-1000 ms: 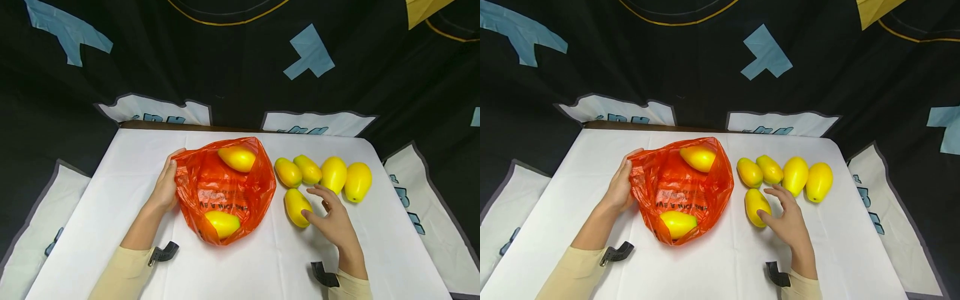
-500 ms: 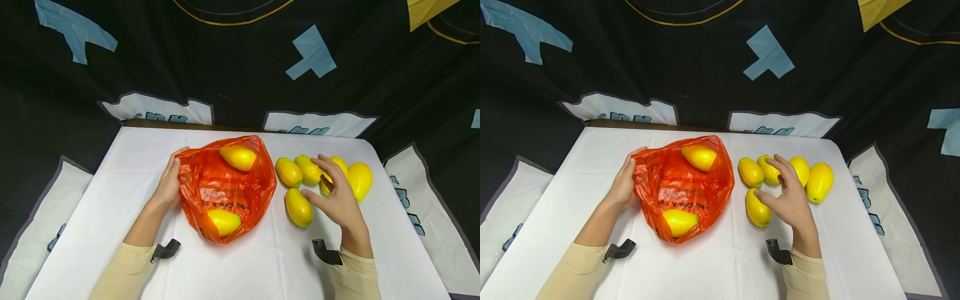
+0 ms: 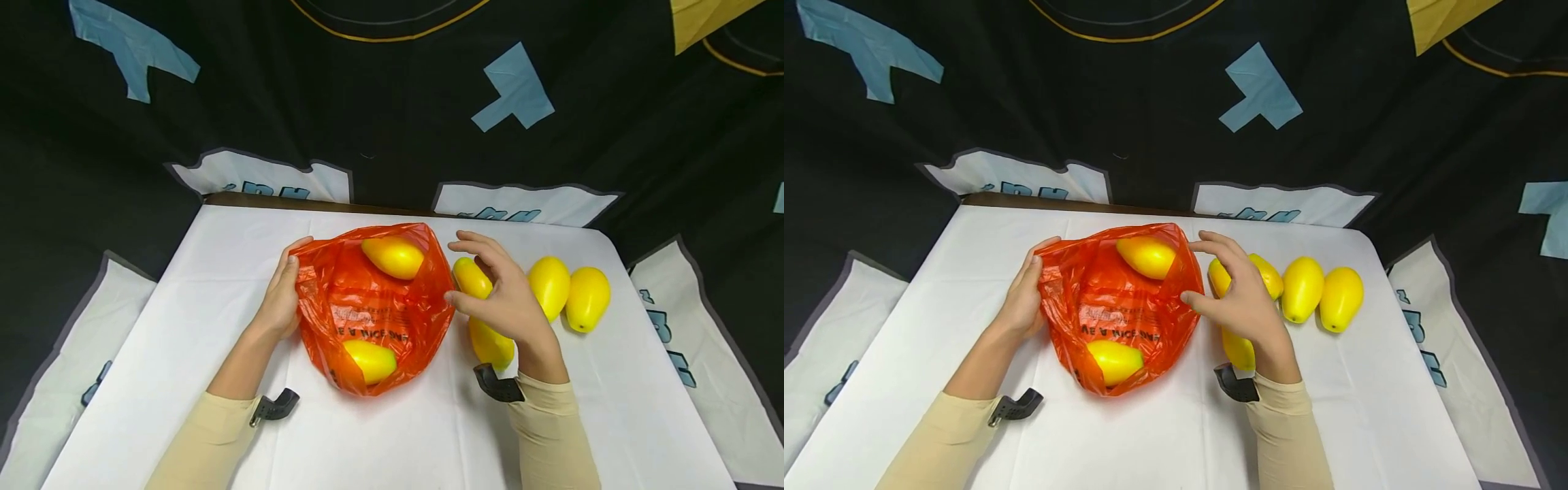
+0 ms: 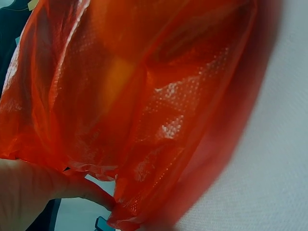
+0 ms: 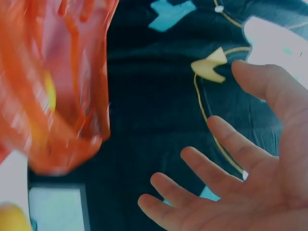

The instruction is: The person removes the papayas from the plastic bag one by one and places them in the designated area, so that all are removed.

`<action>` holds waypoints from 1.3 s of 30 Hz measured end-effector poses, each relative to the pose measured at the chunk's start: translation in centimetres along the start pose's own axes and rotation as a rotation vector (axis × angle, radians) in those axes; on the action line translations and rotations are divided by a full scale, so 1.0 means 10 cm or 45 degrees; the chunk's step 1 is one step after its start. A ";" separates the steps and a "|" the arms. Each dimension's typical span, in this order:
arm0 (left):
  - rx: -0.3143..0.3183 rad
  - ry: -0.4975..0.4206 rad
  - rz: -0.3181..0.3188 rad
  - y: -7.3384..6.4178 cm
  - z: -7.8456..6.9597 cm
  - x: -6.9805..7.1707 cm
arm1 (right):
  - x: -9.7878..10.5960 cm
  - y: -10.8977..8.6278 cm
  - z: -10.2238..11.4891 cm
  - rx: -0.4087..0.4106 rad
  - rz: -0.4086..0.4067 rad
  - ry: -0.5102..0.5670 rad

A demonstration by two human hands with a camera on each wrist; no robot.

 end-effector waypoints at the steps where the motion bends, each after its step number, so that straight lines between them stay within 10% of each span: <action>1: -0.001 -0.003 -0.002 0.00 0.00 0.00 | -0.04 0.03 -0.02 0.013 0.026 -0.002; 22: 0.023 -0.032 0.015 -0.01 -0.02 -0.03 | -0.88 0.62 -0.17 0.038 0.456 -0.092; 39: 0.005 -0.060 0.025 -0.01 -0.05 -0.03 | -1.10 0.99 -0.63 -0.214 0.426 -0.235</action>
Point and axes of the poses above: each hand's wrist, its own y-axis towards the middle knuckle, its own x-axis out of the back of the hand, z = x × y, the point moved 2 cm from there along y, towards the middle knuckle, and after that the axes turned 5 degrees about -z, right-handed, at the moved point
